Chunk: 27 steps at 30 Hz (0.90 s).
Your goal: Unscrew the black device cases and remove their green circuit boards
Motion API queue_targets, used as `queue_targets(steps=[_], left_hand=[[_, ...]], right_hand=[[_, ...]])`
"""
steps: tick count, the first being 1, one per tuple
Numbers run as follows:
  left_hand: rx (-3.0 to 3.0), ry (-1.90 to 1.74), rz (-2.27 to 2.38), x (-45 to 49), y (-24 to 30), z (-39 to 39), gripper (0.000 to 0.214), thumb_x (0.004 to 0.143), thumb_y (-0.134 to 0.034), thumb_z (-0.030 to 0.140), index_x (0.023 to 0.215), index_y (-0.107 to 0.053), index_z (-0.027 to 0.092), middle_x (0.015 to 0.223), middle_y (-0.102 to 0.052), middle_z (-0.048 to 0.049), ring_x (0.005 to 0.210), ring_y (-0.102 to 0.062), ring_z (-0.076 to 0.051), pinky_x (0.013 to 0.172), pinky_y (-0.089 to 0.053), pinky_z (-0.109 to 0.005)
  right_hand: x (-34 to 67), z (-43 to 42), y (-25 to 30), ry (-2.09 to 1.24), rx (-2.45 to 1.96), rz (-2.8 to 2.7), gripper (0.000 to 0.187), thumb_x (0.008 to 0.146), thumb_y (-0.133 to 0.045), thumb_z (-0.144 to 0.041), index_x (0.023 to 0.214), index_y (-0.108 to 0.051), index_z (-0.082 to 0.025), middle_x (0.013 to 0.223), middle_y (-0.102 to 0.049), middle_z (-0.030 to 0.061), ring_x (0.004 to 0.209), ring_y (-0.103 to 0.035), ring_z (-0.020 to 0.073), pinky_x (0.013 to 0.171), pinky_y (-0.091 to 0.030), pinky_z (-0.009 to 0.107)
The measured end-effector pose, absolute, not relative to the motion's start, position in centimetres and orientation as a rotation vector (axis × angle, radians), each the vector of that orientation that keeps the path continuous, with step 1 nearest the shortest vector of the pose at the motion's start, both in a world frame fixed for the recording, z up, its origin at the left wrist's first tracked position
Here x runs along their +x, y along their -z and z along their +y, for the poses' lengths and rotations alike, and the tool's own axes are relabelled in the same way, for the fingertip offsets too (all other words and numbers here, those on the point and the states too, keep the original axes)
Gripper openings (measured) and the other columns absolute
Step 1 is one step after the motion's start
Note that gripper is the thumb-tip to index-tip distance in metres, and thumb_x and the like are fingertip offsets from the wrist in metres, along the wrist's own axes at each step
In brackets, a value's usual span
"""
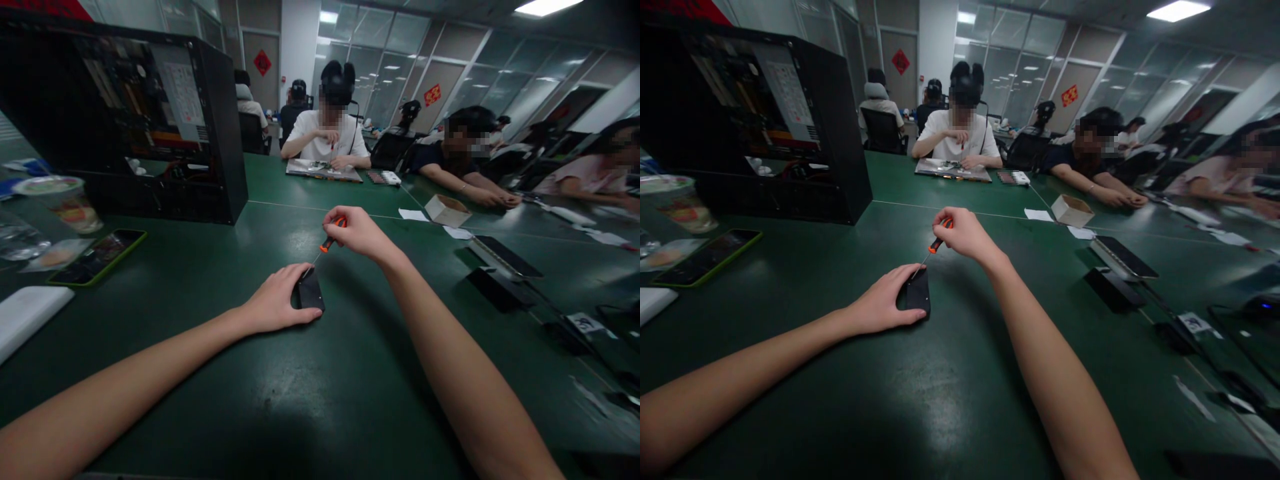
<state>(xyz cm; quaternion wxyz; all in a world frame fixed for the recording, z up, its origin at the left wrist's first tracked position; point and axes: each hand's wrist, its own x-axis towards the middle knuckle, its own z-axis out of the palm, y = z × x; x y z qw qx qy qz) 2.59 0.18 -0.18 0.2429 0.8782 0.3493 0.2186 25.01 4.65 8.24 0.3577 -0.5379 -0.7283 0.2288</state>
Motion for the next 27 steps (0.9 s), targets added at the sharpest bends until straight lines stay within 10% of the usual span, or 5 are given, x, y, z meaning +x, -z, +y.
queue_targets(steps=[18, 27], left_hand=[[2.417, -0.631, 0.939, 2.7, 0.1, 0.1, 0.083, 0.077, -0.076, 0.057, 0.145, -0.046, 0.02, 0.146, -0.055, -0.0161, 0.13, -0.055, -0.038, 0.111, -0.044, -0.054], [2.404, -0.605, 1.016, 2.7, 0.1, 0.1, 0.082, 0.076, -0.076, 0.06, 0.14, -0.046, 0.019, 0.136, -0.061, -0.0165, 0.12, -0.06, -0.041, 0.102, -0.049, -0.057]], right_hand=[[21.2, -0.6, -12.4, 0.08, -1.174, -2.354, 0.018, 0.094, -0.057, -0.023, 0.107, -0.067, -0.015, 0.085, -0.07, 0.0059, 0.074, -0.061, 0.0174, 0.068, -0.038, 0.028], [20.7, -2.6, -13.8, -0.23, -1.032, -2.49, 0.032, 0.085, -0.058, -0.006, 0.116, -0.062, -0.015, 0.092, -0.07, 0.0038, 0.084, -0.065, 0.0166, 0.075, -0.043, 0.026]])
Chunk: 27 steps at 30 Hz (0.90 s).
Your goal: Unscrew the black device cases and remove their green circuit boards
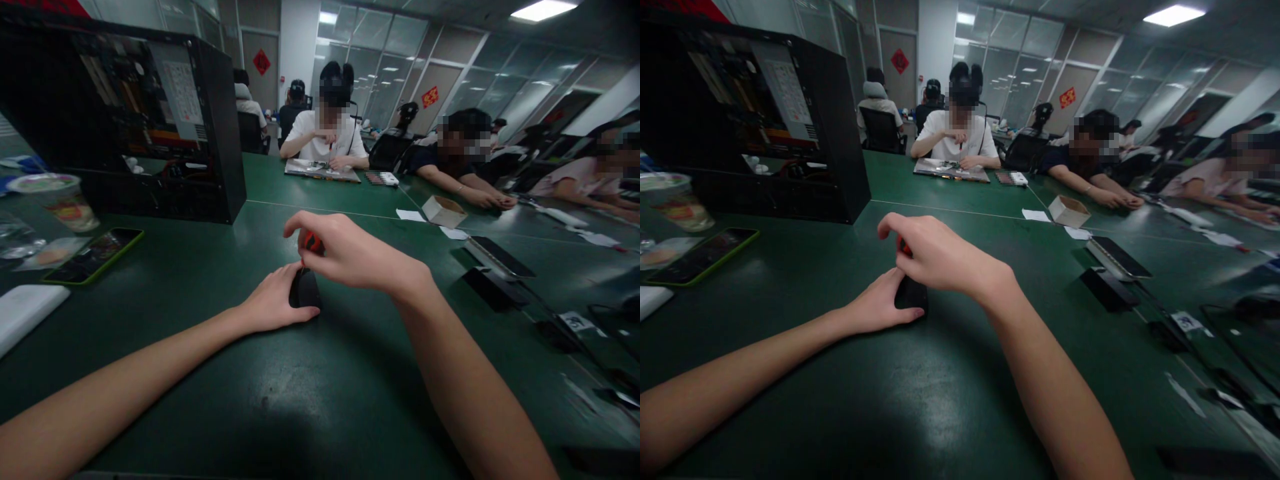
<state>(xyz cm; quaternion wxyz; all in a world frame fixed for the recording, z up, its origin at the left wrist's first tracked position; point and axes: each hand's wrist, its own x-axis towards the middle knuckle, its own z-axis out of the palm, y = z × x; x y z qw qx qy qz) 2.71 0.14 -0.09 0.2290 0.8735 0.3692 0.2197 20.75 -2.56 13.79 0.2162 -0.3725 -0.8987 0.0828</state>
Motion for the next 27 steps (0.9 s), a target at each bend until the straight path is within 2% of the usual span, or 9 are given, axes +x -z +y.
queue_targets(steps=[2, 4, 7, 10, 14, 19, 21, 24, 27], left_hand=[[2.412, -0.604, 1.018, 2.7, 0.2, 0.1, 0.086, 0.076, -0.076, 0.06, 0.145, -0.043, 0.02, 0.14, -0.059, -0.0166, 0.123, -0.059, -0.041, 0.103, -0.048, -0.057], [2.415, -0.603, 1.028, 2.7, 0.4, 0.2, 0.089, 0.076, -0.076, 0.061, 0.147, -0.041, 0.021, 0.141, -0.058, -0.0161, 0.124, -0.059, -0.041, 0.104, -0.048, -0.057], [2.407, -0.604, 1.032, 2.6, 0.4, 0.3, 0.087, 0.075, -0.077, 0.061, 0.147, -0.043, 0.023, 0.142, -0.057, -0.0153, 0.126, -0.058, -0.04, 0.105, -0.047, -0.056], [2.406, -0.583, 1.016, 2.4, 0.2, 0.5, 0.083, 0.077, -0.075, 0.061, 0.145, -0.046, 0.022, 0.142, -0.059, -0.0152, 0.125, -0.059, -0.04, 0.105, -0.047, -0.056], [2.414, -0.571, 1.04, 2.4, -0.2, 0.5, 0.082, 0.078, -0.074, 0.061, 0.145, -0.046, 0.022, 0.14, -0.06, -0.0152, 0.124, -0.059, -0.04, 0.104, -0.047, -0.057], [2.42, -0.582, 1.043, 2.5, -0.2, 0.3, 0.082, 0.078, -0.074, 0.061, 0.145, -0.046, 0.024, 0.14, -0.06, -0.014, 0.123, -0.061, -0.039, 0.104, -0.048, -0.054], [2.423, -0.577, 1.039, 2.5, -0.2, 0.2, 0.082, 0.078, -0.074, 0.061, 0.145, -0.045, 0.023, 0.14, -0.06, -0.0142, 0.123, -0.06, -0.039, 0.105, -0.048, -0.055], [2.424, -0.579, 1.05, 2.6, -0.1, 0.2, 0.082, 0.079, -0.073, 0.061, 0.145, -0.045, 0.022, 0.141, -0.059, -0.0149, 0.123, -0.06, -0.04, 0.104, -0.048, -0.056], [2.43, -0.587, 1.049, 2.6, -0.1, 0.3, 0.081, 0.079, -0.073, 0.061, 0.143, -0.046, 0.022, 0.14, -0.06, -0.0153, 0.122, -0.06, -0.041, 0.103, -0.048, -0.057]], right_hand=[[21.1, -2.7, -14.1, -0.182, -1.147, -2.467, 0.022, 0.087, -0.062, -0.011, 0.108, -0.065, -0.015, 0.093, -0.072, 0.006, 0.085, -0.066, 0.0184, 0.075, -0.043, 0.027], [21.2, -2.8, -14.2, -0.078, -1.313, -2.425, 0.01, 0.092, -0.065, -0.024, 0.097, -0.068, -0.015, 0.089, -0.073, 0.0085, 0.082, -0.066, 0.0206, 0.071, -0.042, 0.029], [21.0, -2.9, -14.2, 0.049, -1.472, -2.394, 0.025, 0.097, -0.061, -0.039, 0.09, -0.07, -0.016, 0.081, -0.071, 0.0098, 0.074, -0.065, 0.0217, 0.065, -0.039, 0.031], [20.7, -3.1, -14.2, 0.039, -1.366, -2.458, 0.015, 0.097, -0.06, -0.027, 0.105, -0.069, -0.018, 0.09, -0.073, 0.0077, 0.08, -0.066, 0.0211, 0.068, -0.039, 0.03], [21.4, -3.4, -14.3, -0.044, -1.186, -2.545, 0.032, 0.091, -0.059, -0.012, 0.122, -0.064, -0.017, 0.105, -0.073, 0.0074, 0.093, -0.066, 0.0211, 0.077, -0.042, 0.03], [22.6, -3.4, -14.6, -0.142, -1.22, -2.563, 0.024, 0.087, -0.063, -0.01, 0.108, -0.069, -0.018, 0.107, -0.073, 0.0069, 0.097, -0.066, 0.0208, 0.079, -0.044, 0.029], [22.3, -3.3, -14.5, -0.109, -1.284, -2.533, 0.015, 0.09, -0.067, -0.021, 0.105, -0.07, -0.019, 0.099, -0.074, 0.0071, 0.09, -0.067, 0.0213, 0.074, -0.044, 0.029], [21.2, -3.0, -14.2, -0.001, -1.388, -2.447, 0.019, 0.096, -0.064, -0.034, 0.102, -0.071, -0.018, 0.089, -0.073, 0.0087, 0.081, -0.067, 0.0221, 0.068, -0.041, 0.03], [20.6, -2.9, -14.0, -0.02, -1.284, -2.454, 0.018, 0.095, -0.06, -0.019, 0.11, -0.069, -0.018, 0.093, -0.073, 0.0076, 0.083, -0.067, 0.0206, 0.071, -0.041, 0.03]])
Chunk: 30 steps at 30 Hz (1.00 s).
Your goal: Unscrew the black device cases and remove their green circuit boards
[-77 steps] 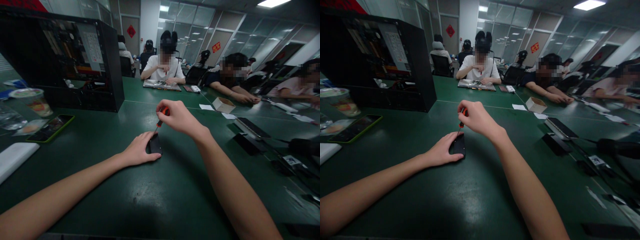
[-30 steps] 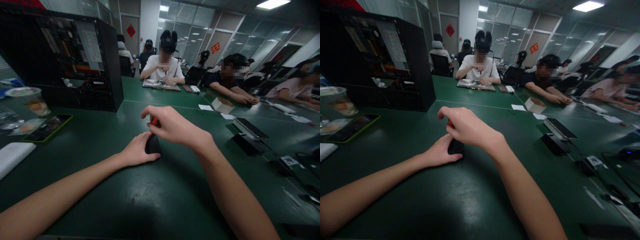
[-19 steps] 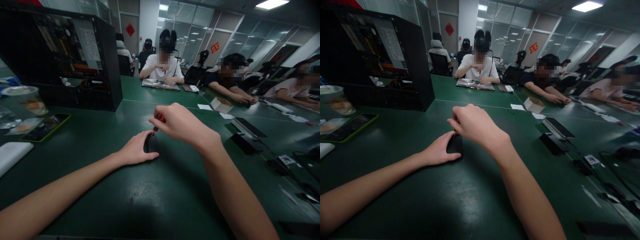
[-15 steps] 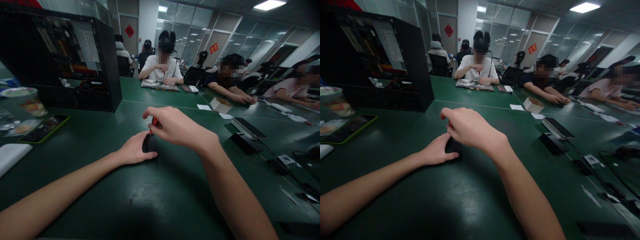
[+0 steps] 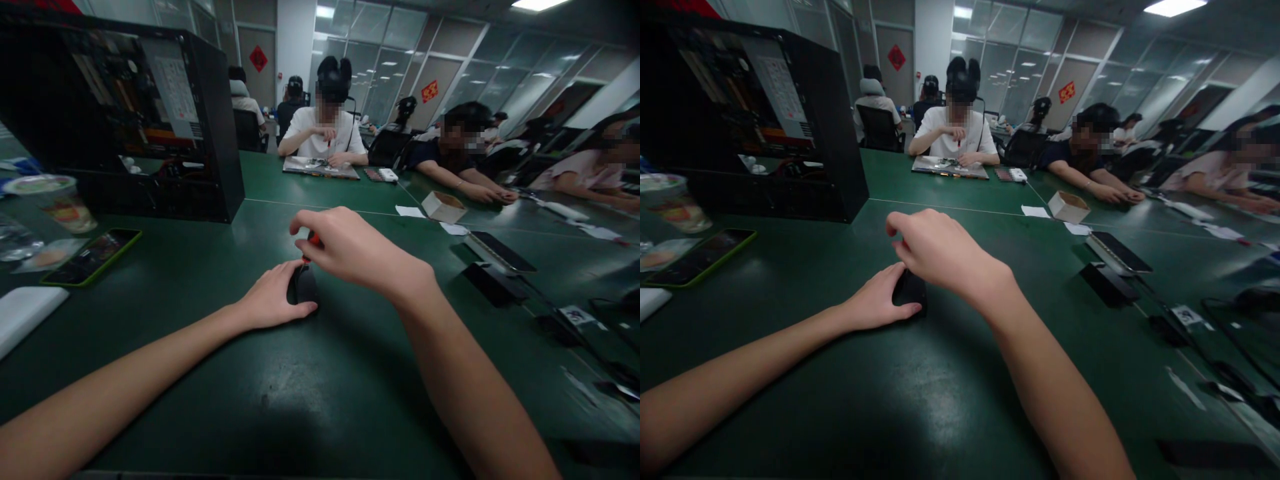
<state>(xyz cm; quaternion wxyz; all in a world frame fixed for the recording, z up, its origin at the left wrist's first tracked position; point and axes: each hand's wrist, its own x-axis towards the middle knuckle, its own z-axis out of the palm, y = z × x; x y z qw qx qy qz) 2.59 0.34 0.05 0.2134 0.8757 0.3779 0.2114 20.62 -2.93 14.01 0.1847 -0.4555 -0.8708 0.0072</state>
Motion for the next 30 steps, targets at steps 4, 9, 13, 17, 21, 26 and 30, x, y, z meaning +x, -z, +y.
queue_targets(steps=[4, 9, 13, 17, 21, 26, 30], left_hand=[[2.439, -0.6, 1.026, 2.6, 0.0, 0.4, 0.077, 0.079, -0.073, 0.059, 0.141, -0.047, 0.021, 0.138, -0.061, -0.0154, 0.121, -0.06, -0.041, 0.102, -0.049, -0.058], [2.42, -0.649, 0.965, 2.6, 0.1, 0.3, 0.077, 0.08, -0.075, 0.053, 0.142, -0.045, 0.02, 0.145, -0.055, -0.0154, 0.13, -0.055, -0.039, 0.108, -0.045, -0.057], [2.413, -0.668, 0.928, 2.5, 0.2, 0.4, 0.079, 0.079, -0.076, 0.052, 0.144, -0.044, 0.021, 0.151, -0.05, -0.0154, 0.136, -0.05, -0.039, 0.114, -0.041, -0.055], [2.418, -0.664, 0.895, 2.4, 0.3, 0.5, 0.08, 0.082, -0.075, 0.054, 0.146, -0.041, 0.02, 0.153, -0.048, -0.016, 0.136, -0.051, -0.038, 0.114, -0.041, -0.055], [2.423, -0.673, 0.888, 2.4, 0.2, 0.6, 0.078, 0.081, -0.075, 0.054, 0.144, -0.043, 0.02, 0.147, -0.054, -0.0158, 0.131, -0.055, -0.039, 0.11, -0.045, -0.055], [2.431, -0.679, 0.9, 2.4, 0.1, 0.5, 0.076, 0.081, -0.075, 0.055, 0.142, -0.045, 0.02, 0.144, -0.056, -0.015, 0.128, -0.058, -0.039, 0.107, -0.048, -0.054], [2.432, -0.69, 0.891, 2.4, 0.2, 0.5, 0.076, 0.081, -0.075, 0.054, 0.142, -0.045, 0.021, 0.143, -0.057, -0.0144, 0.126, -0.059, -0.037, 0.106, -0.049, -0.053]], right_hand=[[20.9, -3.4, -14.4, -0.213, -1.079, -2.55, 0.038, 0.089, -0.057, -0.005, 0.125, -0.062, -0.016, 0.097, -0.072, 0.0052, 0.088, -0.066, 0.0178, 0.075, -0.043, 0.027], [20.9, -3.6, -14.4, -0.134, -1.203, -2.52, 0.018, 0.095, -0.063, -0.025, 0.111, -0.065, -0.018, 0.092, -0.071, 0.0051, 0.083, -0.065, 0.019, 0.069, -0.041, 0.028], [20.6, -3.2, -14.0, 0.147, -1.467, -2.419, 0.024, 0.097, -0.062, -0.038, 0.111, -0.065, -0.018, 0.091, -0.072, 0.0096, 0.078, -0.065, 0.0225, 0.063, -0.035, 0.03], [20.7, -3.2, -14.0, 0.051, -1.348, -2.488, 0.022, 0.096, -0.06, -0.024, 0.117, -0.063, -0.02, 0.098, -0.074, 0.0075, 0.086, -0.067, 0.0221, 0.068, -0.036, 0.029], [20.7, -3.4, -14.4, -0.031, -1.224, -2.545, 0.031, 0.094, -0.057, -0.017, 0.124, -0.061, -0.018, 0.103, -0.073, 0.0072, 0.093, -0.066, 0.0222, 0.073, -0.038, 0.029], [21.1, -3.6, -14.6, -0.083, -1.149, -2.586, 0.035, 0.092, -0.052, -0.011, 0.126, -0.061, -0.016, 0.108, -0.071, 0.0084, 0.093, -0.065, 0.0207, 0.077, -0.039, 0.03], [21.8, -3.8, -14.8, -0.142, -1.087, -2.624, 0.034, 0.092, -0.052, -0.009, 0.123, -0.061, -0.016, 0.113, -0.069, 0.0083, 0.095, -0.063, 0.0187, 0.08, -0.04, 0.028]])
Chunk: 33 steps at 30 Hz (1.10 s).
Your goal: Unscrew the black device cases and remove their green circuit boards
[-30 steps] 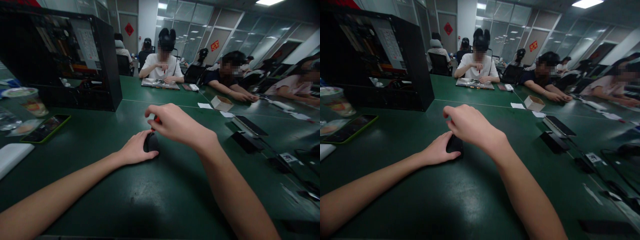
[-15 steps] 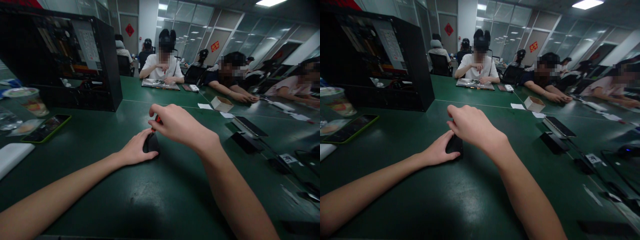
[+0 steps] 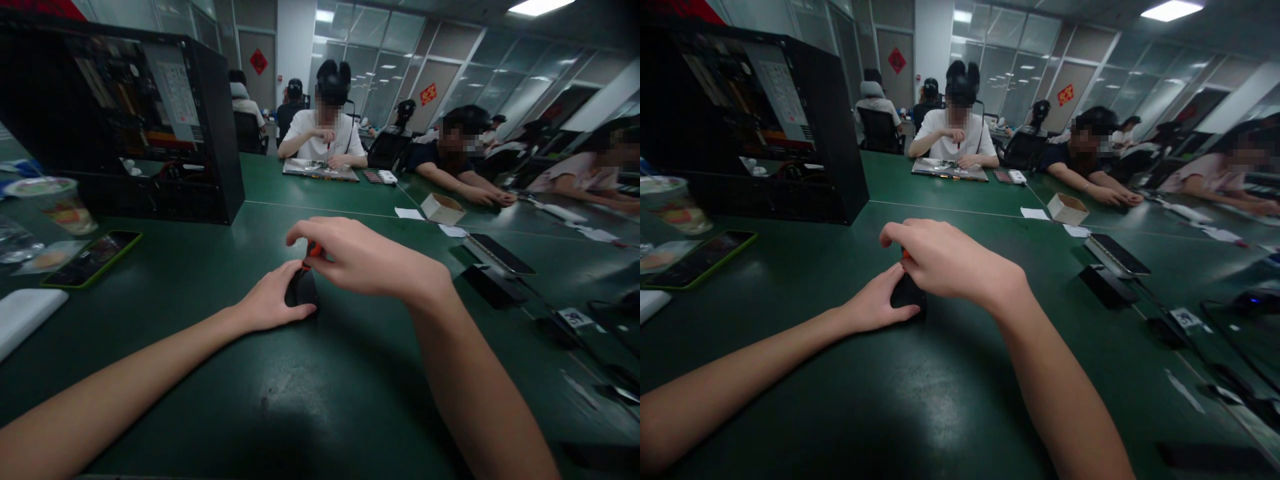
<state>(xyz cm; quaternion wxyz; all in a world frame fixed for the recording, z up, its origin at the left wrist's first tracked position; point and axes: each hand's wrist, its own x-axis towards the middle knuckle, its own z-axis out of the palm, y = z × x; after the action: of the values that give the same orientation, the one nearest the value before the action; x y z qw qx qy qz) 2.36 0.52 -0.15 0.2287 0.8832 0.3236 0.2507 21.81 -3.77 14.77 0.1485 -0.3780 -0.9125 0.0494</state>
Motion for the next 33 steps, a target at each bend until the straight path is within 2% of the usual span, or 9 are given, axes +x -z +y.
queue_targets(steps=[5, 8, 10, 16, 19, 22, 25, 29, 33], left_hand=[[2.439, -0.694, 0.874, 2.3, 0.3, 0.6, 0.077, 0.081, -0.076, 0.052, 0.143, -0.044, 0.02, 0.145, -0.055, -0.0152, 0.128, -0.057, -0.037, 0.107, -0.048, -0.054], [2.449, -0.684, 0.863, 2.3, 0.4, 0.6, 0.077, 0.082, -0.075, 0.051, 0.145, -0.042, 0.022, 0.147, -0.054, -0.0146, 0.129, -0.056, -0.037, 0.108, -0.047, -0.055], [2.454, -0.688, 0.856, 2.2, 0.4, 0.6, 0.074, 0.082, -0.075, 0.051, 0.143, -0.043, 0.023, 0.147, -0.054, -0.014, 0.128, -0.057, -0.037, 0.108, -0.047, -0.054], [2.46, -0.695, 0.851, 2.3, 0.4, 0.6, 0.071, 0.082, -0.075, 0.052, 0.139, -0.046, 0.021, 0.143, -0.056, -0.0145, 0.124, -0.059, -0.036, 0.105, -0.049, -0.053], [2.463, -0.698, 0.849, 2.3, 0.4, 0.6, 0.074, 0.082, -0.074, 0.053, 0.142, -0.044, 0.021, 0.146, -0.054, -0.0149, 0.127, -0.057, -0.037, 0.107, -0.047, -0.054], [2.466, -0.694, 0.861, 2.4, 0.3, 0.6, 0.077, 0.083, -0.073, 0.056, 0.144, -0.043, 0.021, 0.145, -0.055, -0.0158, 0.127, -0.058, -0.038, 0.107, -0.048, -0.055], [2.469, -0.68, 0.866, 2.3, 0.1, 0.6, 0.077, 0.084, -0.072, 0.056, 0.145, -0.042, 0.02, 0.144, -0.056, -0.0164, 0.128, -0.058, -0.039, 0.107, -0.048, -0.054], [2.468, -0.671, 0.865, 2.3, 0.1, 0.5, 0.077, 0.085, -0.071, 0.056, 0.146, -0.041, 0.02, 0.147, -0.053, -0.0164, 0.129, -0.056, -0.038, 0.107, -0.048, -0.055], [2.518, -0.66, 0.871, 2.2, 0.3, 0.5, 0.079, 0.083, -0.073, 0.055, 0.148, -0.043, 0.022, 0.151, -0.048, -0.0157, 0.135, -0.051, -0.039, 0.111, -0.045, -0.056]], right_hand=[[21.6, -3.7, -14.9, -0.132, -1.217, -2.603, 0.014, 0.094, -0.06, -0.021, 0.107, -0.064, -0.018, 0.1, -0.07, 0.0061, 0.089, -0.063, 0.0186, 0.074, -0.039, 0.027], [20.9, -3.5, -14.9, -0.03, -1.389, -2.523, 0.021, 0.098, -0.06, -0.039, 0.104, -0.064, -0.018, 0.09, -0.07, 0.0058, 0.082, -0.064, 0.0196, 0.066, -0.035, 0.028], [20.5, -3.5, -14.8, 0.064, -1.48, -2.499, 0.025, 0.1, -0.057, -0.043, 0.104, -0.064, -0.019, 0.088, -0.071, 0.0066, 0.08, -0.065, 0.0208, 0.063, -0.033, 0.029], [20.3, -3.6, -14.8, 0.23, -1.616, -2.493, 0.023, 0.101, -0.05, -0.037, 0.108, -0.064, -0.02, 0.094, -0.074, 0.0101, 0.079, -0.067, 0.0235, 0.061, -0.031, 0.03], [20.4, -3.6, -14.8, 0.167, -1.53, -2.532, 0.021, 0.099, -0.052, -0.032, 0.113, -0.063, -0.021, 0.097, -0.074, 0.0086, 0.083, -0.068, 0.0231, 0.065, -0.035, 0.03], [20.4, -3.8, -14.8, 0.12, -1.432, -2.567, 0.029, 0.098, -0.053, -0.027, 0.125, -0.059, -0.02, 0.099, -0.074, 0.0077, 0.089, -0.068, 0.0234, 0.068, -0.037, 0.03], [20.5, -4.0, -14.9, 0.078, -1.352, -2.597, 0.033, 0.096, -0.052, -0.02, 0.128, -0.058, -0.019, 0.105, -0.073, 0.0084, 0.093, -0.067, 0.0234, 0.071, -0.038, 0.03], [21.0, -4.6, -15.2, -0.011, -1.284, -2.647, 0.033, 0.094, -0.05, -0.013, 0.126, -0.06, -0.017, 0.116, -0.069, 0.01, 0.099, -0.064, 0.0224, 0.073, -0.038, 0.029], [21.6, -5.3, -15.5, -0.024, -1.296, -2.72, 0.025, 0.094, -0.05, -0.011, 0.112, -0.066, -0.018, 0.109, -0.067, 0.0095, 0.089, -0.06, 0.0195, 0.069, -0.036, 0.029]])
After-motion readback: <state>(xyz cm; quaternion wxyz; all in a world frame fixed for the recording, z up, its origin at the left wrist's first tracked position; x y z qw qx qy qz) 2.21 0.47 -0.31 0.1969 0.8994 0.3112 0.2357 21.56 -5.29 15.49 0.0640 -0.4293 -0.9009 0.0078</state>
